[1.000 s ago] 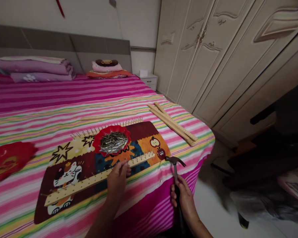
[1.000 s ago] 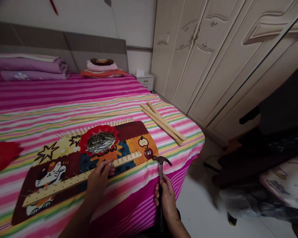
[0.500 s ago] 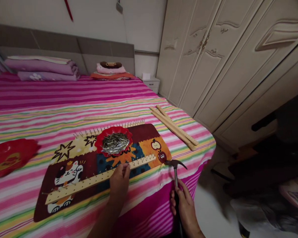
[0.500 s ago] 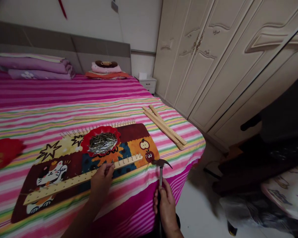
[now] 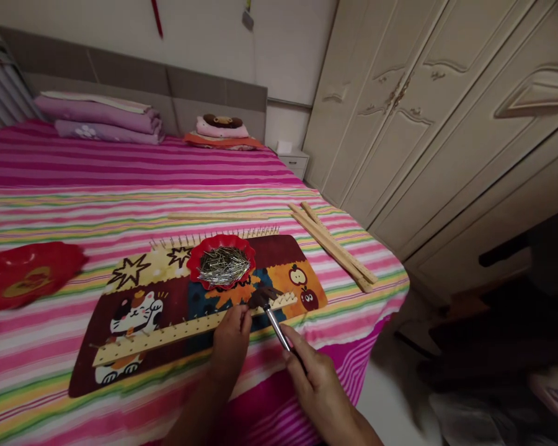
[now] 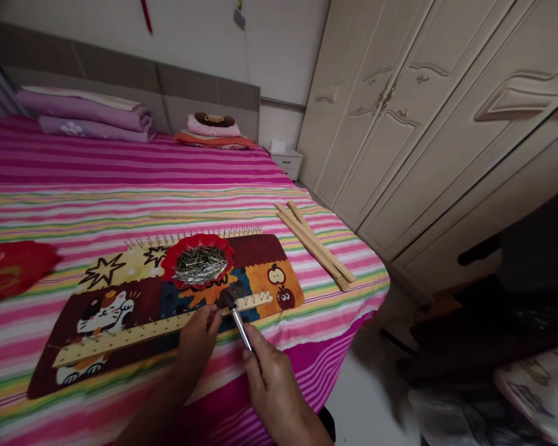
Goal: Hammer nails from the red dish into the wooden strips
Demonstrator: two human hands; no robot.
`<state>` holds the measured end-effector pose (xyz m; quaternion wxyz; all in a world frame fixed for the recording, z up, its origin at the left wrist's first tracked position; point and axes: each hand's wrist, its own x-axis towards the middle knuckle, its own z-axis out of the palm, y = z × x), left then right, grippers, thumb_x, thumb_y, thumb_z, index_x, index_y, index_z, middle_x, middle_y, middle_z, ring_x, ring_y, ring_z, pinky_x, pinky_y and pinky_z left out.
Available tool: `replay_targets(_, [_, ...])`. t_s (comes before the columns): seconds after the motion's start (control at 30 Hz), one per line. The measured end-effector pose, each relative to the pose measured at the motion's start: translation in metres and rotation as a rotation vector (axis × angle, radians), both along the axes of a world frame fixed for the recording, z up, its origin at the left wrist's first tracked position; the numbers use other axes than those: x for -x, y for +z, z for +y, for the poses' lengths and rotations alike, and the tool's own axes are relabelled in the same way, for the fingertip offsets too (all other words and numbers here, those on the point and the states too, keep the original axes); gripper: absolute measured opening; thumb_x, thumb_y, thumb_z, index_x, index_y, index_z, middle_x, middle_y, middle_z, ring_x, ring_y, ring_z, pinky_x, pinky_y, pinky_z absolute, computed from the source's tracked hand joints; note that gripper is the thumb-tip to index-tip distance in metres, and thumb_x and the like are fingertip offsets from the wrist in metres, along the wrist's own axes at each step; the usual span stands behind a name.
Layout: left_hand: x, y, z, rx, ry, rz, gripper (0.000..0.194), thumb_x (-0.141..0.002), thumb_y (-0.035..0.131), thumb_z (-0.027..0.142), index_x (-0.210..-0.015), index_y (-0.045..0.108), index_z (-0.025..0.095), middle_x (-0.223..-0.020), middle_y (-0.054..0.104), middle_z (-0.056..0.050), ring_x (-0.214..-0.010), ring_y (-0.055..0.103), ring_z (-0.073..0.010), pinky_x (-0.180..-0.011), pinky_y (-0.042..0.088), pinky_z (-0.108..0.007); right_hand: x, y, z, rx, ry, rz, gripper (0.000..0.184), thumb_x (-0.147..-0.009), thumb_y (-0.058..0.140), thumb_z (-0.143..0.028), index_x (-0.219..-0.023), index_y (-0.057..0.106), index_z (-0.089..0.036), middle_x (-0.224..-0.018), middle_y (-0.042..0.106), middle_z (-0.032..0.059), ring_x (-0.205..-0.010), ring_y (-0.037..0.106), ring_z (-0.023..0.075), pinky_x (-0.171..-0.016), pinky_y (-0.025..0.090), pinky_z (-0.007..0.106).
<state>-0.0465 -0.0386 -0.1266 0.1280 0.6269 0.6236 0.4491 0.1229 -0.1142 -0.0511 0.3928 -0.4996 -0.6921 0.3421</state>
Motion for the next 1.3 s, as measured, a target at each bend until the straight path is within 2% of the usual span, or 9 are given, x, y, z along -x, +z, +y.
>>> replay_targets(0.13, [-0.001, 0.000, 0.000, 0.001, -0.010, 0.000, 0.020, -0.083, 0.043, 0.032, -0.078, 0.058, 0.020, -0.075, 0.066, -0.003, -0.068, 0.063, -0.0153, -0.066, 0.049, -0.027, 0.004, 0.003, 0.004, -0.100, -0.003, -0.071, 0.043, -0.091, 0.041, -0.021, -0.134, 0.046, -0.020, -0.122, 0.062, 0.0105, -0.109, 0.059, 0.0216, -0.090, 0.047, 0.033])
replay_targets(0.33, [-0.002, 0.000, -0.002, -0.005, 0.005, 0.026, 0.021, -0.083, 0.040, 0.030, -0.077, 0.057, 0.020, -0.072, 0.065, -0.003, -0.066, 0.062, -0.0154, -0.063, 0.048, -0.027, -0.001, 0.006, 0.004, -0.049, 0.032, -0.113, 0.043, -0.089, 0.041, -0.021, -0.131, 0.050, -0.018, -0.110, 0.068, 0.0110, -0.099, 0.065, 0.0221, -0.083, 0.052, 0.032])
replay_targets(0.5, [-0.001, 0.000, -0.002, 0.009, 0.000, 0.003, 0.021, -0.083, 0.041, 0.032, -0.077, 0.057, 0.020, -0.075, 0.065, -0.003, -0.068, 0.062, -0.0151, -0.066, 0.048, -0.027, -0.010, 0.001, -0.004, 0.087, -0.235, 0.117, 0.041, -0.086, 0.050, -0.035, -0.124, 0.057, -0.023, -0.111, 0.067, 0.0079, -0.107, 0.059, 0.0242, -0.088, 0.047, 0.034])
replay_targets(0.6, [0.000, -0.002, -0.002, 0.023, -0.004, -0.018, 0.022, -0.083, 0.042, 0.034, -0.079, 0.059, 0.020, -0.075, 0.065, -0.004, -0.069, 0.063, -0.0157, -0.067, 0.049, -0.028, -0.019, -0.009, -0.008, 0.256, -0.503, 0.410, 0.045, -0.080, 0.059, -0.043, -0.121, 0.059, -0.024, -0.081, 0.068, 0.0032, -0.073, 0.065, 0.0195, -0.061, 0.053, 0.027])
replay_targets(0.73, [0.001, -0.001, -0.007, 0.034, -0.005, -0.046, 0.023, -0.082, 0.044, 0.033, -0.088, 0.061, 0.018, -0.079, 0.067, -0.006, -0.071, 0.064, -0.0161, -0.067, 0.051, -0.028, -0.036, -0.033, -0.008, 0.417, -0.684, 0.740, 0.063, -0.072, 0.064, -0.049, -0.127, 0.046, -0.024, -0.057, 0.056, -0.0060, -0.038, 0.045, 0.0114, -0.029, 0.036, 0.020])
replay_targets(0.83, [0.008, 0.014, -0.012, 0.026, -0.021, -0.014, 0.023, -0.082, 0.044, 0.033, -0.089, 0.061, 0.020, -0.080, 0.067, -0.005, -0.070, 0.064, -0.0154, -0.066, 0.050, -0.027, -0.046, -0.058, -0.008, 0.463, -0.717, 0.879, 0.070, -0.066, 0.069, -0.050, -0.125, 0.043, -0.023, -0.055, 0.056, -0.0062, -0.038, 0.043, 0.0112, -0.028, 0.033, 0.019])
replay_targets(0.93, [0.027, 0.042, -0.007, 0.045, -0.022, 0.080, 0.023, -0.083, 0.044, 0.035, -0.086, 0.062, 0.021, -0.080, 0.067, -0.003, -0.070, 0.063, -0.0148, -0.065, 0.049, -0.025, -0.050, -0.078, -0.010, 0.474, -0.711, 0.936, 0.064, -0.065, 0.070, -0.049, -0.118, 0.044, -0.023, -0.054, 0.056, -0.0058, -0.038, 0.042, 0.0109, -0.027, 0.032, 0.018])
replay_targets(1.1, [0.063, 0.084, 0.040, 0.199, 0.085, 0.442, 0.024, -0.083, 0.042, 0.024, -0.092, 0.063, 0.018, -0.095, 0.067, -0.007, -0.090, 0.060, -0.0198, -0.081, 0.045, -0.030, -0.047, -0.088, -0.013, 0.465, -0.696, 0.972, 0.053, -0.069, 0.067, -0.048, -0.112, 0.046, -0.024, -0.055, 0.056, -0.0058, -0.037, 0.042, 0.0094, -0.027, 0.031, 0.016])
replay_targets(1.3, [0.065, 0.087, 0.089, 0.462, -0.070, 0.761, 0.026, -0.075, 0.048, 0.014, -0.090, 0.069, 0.019, -0.097, 0.068, -0.008, -0.091, 0.059, -0.0218, -0.081, 0.042, -0.030, -0.048, -0.092, -0.011, 0.439, -0.690, 1.009, 0.050, -0.069, 0.067, -0.047, -0.109, 0.046, -0.024, -0.055, 0.056, -0.0064, -0.035, 0.040, 0.0084, -0.026, 0.030, 0.014])
